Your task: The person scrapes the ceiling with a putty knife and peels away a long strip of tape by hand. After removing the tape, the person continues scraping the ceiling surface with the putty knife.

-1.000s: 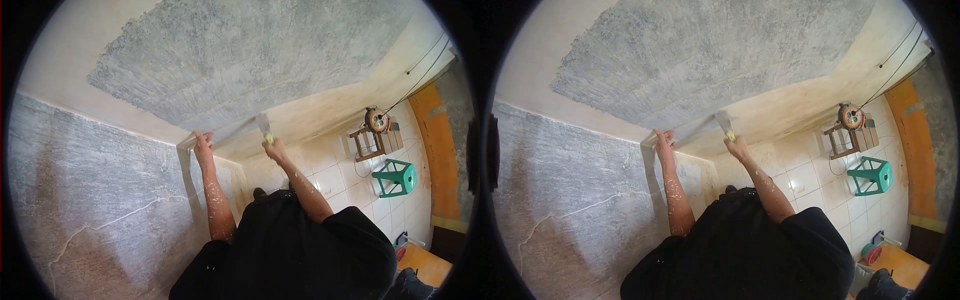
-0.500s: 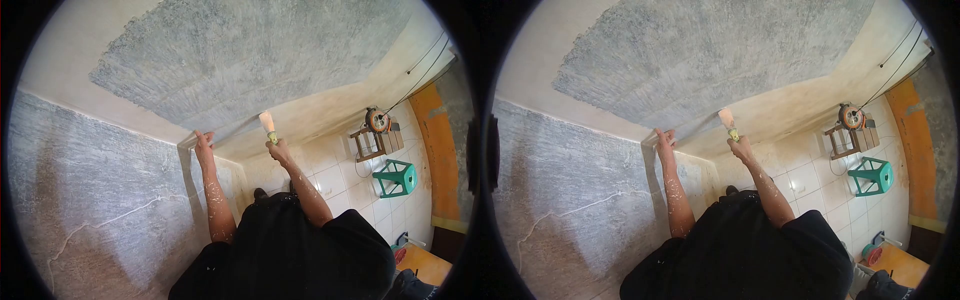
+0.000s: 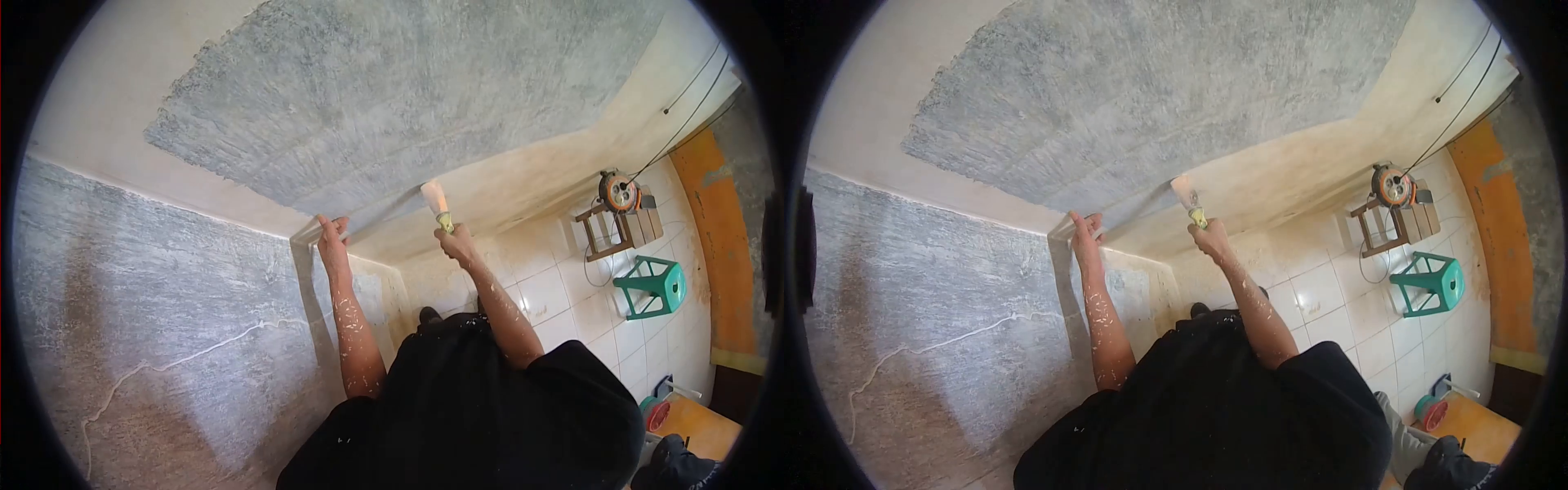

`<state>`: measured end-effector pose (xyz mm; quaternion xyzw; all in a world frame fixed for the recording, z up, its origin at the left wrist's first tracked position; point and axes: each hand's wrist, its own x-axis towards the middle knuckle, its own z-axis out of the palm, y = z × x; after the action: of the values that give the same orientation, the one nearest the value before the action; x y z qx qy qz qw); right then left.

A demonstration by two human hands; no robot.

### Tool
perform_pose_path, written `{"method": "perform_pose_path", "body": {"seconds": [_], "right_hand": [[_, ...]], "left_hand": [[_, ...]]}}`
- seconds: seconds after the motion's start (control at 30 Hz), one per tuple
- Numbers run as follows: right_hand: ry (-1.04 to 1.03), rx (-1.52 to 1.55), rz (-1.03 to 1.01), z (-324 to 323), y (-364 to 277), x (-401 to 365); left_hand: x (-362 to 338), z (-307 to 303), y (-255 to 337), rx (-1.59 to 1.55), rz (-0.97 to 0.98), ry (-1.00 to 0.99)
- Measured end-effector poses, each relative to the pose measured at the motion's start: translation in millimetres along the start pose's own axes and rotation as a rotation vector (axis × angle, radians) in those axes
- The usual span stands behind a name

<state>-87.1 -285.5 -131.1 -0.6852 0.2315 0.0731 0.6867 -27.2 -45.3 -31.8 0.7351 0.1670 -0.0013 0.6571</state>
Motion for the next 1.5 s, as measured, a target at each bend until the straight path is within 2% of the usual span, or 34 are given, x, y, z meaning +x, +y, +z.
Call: {"method": "perform_pose_path", "body": {"seconds": [0.1, 0.2, 0.23, 0.37, 0.47, 0.67, 0.8, 0.9, 1.0, 1.03, 1.13, 1.23, 1.33, 1.43, 1.5], "right_hand": [[-0.024, 0.029, 0.057, 12.7, 19.5, -5.2], [-0.027, 0.026, 0.051, 4.8, -2.1, 4.3], [-0.036, 0.005, 0.009, 1.4, 3.4, 5.6], [-0.043, 0.052, 0.073, 12.0, 16.2, -4.8], [-0.068, 0.076, 0.078, 3.1, -4.1, 4.2], [-0.019, 0.008, 0.048, 3.4, 10.9, -3.3], [-0.003, -0.019, -0.041, -3.6, -17.9, 2.2], [0.092, -0.060, -0.204, -17.3, -89.1, -0.1], [0.098, -0.066, -0.220, -2.6, -3.0, 16.7], [0.035, -0.024, -0.018, -1.5, 7.1, 5.0], [-0.004, 0.009, 0.069, -3.4, 14.8, -2.3], [0.020, -0.004, 0.066, -7.3, 9.7, -9.9], [0.158, -0.249, -0.180, -6.8, 35.5, 6.9], [0.270, -0.338, -0.284, 8.4, 57.6, 12.8], [0.296, -0.322, -0.309, 12.5, 44.5, 20.3]], "left_hand": [[-2.7, 2.0, 0.7, -0.003, 0.011, -0.002], [0.4, 1.2, 0.5, 0.009, -0.007, 0.005], [-3.0, -3.0, -1.6, 0.026, -0.014, 0.004], [-4.2, -2.3, -6.9, 0.035, -0.009, -0.003], [6.9, 0.8, 0.3, 0.038, 0.025, -0.018], [-4.1, -5.2, -8.6, 0.057, -0.004, -0.024], [-0.4, 1.1, -2.0, 0.031, -0.007, -0.017], [-8.9, 1.7, 3.3, 0.034, 0.029, -0.049], [3.4, 5.1, -8.1, -0.023, -0.017, -0.026], [-2.3, 3.5, -9.4, -0.028, -0.033, -0.026], [-2.5, 4.5, -2.3, -0.036, -0.036, -0.022], [-2.1, 7.3, -1.1, -0.033, -0.020, -0.031], [-1.4, 5.6, -6.7, -0.045, -0.029, -0.041], [-4.8, 9.8, -11.3, -0.027, -0.041, -0.058], [-4.1, 9.4, -10.3, -0.006, -0.053, -0.059]]}}
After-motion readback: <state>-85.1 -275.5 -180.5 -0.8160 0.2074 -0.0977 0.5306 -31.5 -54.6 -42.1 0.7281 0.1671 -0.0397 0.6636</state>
